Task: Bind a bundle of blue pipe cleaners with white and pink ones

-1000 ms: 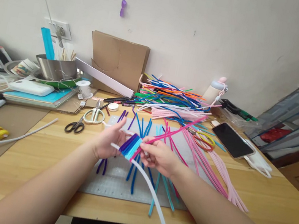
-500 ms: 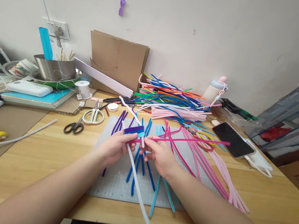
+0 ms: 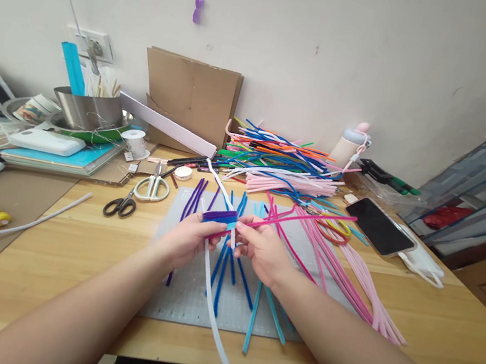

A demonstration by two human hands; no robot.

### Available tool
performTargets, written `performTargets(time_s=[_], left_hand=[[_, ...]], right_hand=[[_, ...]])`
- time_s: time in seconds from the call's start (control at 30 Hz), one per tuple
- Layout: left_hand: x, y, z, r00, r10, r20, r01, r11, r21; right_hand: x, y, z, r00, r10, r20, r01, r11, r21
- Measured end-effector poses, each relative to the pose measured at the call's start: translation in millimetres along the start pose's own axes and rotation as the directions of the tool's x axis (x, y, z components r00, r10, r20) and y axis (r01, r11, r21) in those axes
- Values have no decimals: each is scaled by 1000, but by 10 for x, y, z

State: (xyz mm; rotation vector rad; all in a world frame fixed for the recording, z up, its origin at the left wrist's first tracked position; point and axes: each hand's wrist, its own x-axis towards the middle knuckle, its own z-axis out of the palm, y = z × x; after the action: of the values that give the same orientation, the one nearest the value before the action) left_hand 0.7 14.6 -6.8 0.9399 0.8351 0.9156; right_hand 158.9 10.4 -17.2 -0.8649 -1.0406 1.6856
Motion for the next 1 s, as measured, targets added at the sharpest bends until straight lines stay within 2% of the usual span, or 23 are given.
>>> performTargets(time_s=[0.33,0.43,0.53,0.6,0.67,0.73,0.87,0.93,1.0], left_hand=[[5,-46,11,997,-64,-44,63,998,-3],[-6,-31,-8,994,-83,-70,87,995,50],[-31,2,-9,997,-62,-56,68,991,119],[-42,22,-1,998,-46,-42,52,988,147],[-41,33,8,998,-33,-51,38,993,113],[-26,33,11,996,-37,-80,38,999,11],[15,5,-10,978,-78,-192,56,991,-122],[25,-16,-22,981,-78,-176,61,993,-99],[24,-35,-25,993,-61,-100,57,997,-48]], right_hand=[[-13,17,38,996,-79,-43,77,996,-50],[-16,-3,34,1000,-21,-23,20,999,-48],[-8,-9,16,997,62,48,-57,995,-87],[0,-4,8,995,77,71,-68,991,-119],[3,2,10,996,65,55,-57,988,-143],[2,6,17,998,51,38,-43,983,-177],[-4,21,27,999,31,33,-23,975,-222],[-4,32,26,999,19,30,-12,976,-219],[-1,39,23,1000,19,22,-14,978,-207]])
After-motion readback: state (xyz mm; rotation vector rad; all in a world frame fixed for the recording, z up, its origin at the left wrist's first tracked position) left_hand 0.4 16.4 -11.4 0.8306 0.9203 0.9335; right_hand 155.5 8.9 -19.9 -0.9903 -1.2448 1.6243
